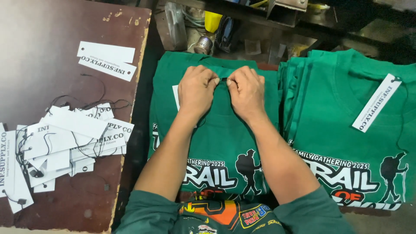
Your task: Attaching brand tags to green t-shirts using manual plastic fasteners at a factory workstation.
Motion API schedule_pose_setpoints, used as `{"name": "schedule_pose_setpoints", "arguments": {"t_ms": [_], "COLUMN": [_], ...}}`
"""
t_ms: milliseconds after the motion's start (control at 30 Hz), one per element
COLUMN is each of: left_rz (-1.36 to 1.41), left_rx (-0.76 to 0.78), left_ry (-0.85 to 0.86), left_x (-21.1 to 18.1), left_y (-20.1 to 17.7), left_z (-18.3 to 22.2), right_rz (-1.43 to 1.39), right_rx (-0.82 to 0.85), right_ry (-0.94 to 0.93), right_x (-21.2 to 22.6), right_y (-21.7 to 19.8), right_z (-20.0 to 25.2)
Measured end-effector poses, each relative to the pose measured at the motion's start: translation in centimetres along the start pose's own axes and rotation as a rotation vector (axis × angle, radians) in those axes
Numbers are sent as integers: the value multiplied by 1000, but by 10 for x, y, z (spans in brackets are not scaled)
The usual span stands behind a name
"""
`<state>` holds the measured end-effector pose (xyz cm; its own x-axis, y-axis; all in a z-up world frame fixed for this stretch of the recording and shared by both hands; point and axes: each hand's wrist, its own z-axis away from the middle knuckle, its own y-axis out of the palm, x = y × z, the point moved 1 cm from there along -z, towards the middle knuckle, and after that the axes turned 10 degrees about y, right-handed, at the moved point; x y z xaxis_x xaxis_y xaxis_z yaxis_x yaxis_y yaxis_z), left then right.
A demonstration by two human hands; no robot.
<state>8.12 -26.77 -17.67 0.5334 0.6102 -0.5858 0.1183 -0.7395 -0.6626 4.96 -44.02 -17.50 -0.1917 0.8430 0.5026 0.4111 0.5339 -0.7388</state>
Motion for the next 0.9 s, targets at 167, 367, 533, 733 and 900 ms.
{"name": "schedule_pose_setpoints", "arguments": {"t_ms": [167, 367, 533, 733, 900], "left_rz": [19, 44, 13, -9, -20], "left_rx": [16, 31, 57, 61, 74], "left_ry": [1, -16, -26, -31, -20], "left_x": [1, -1, -2, -1, 0], "left_y": [-2, -3, -3, -2, -1], "left_z": [0, -1, -1, -2, -2], "right_rz": [-4, 0, -4, -10, -7], "right_rx": [0, 1, 11, 8, 10], "right_ry": [14, 13, 10, 5, -11], "right_x": [0, 0, 0, -1, 0], "right_y": [0, 0, -1, 1, -1], "right_z": [0, 0, 0, 0, -1]}}
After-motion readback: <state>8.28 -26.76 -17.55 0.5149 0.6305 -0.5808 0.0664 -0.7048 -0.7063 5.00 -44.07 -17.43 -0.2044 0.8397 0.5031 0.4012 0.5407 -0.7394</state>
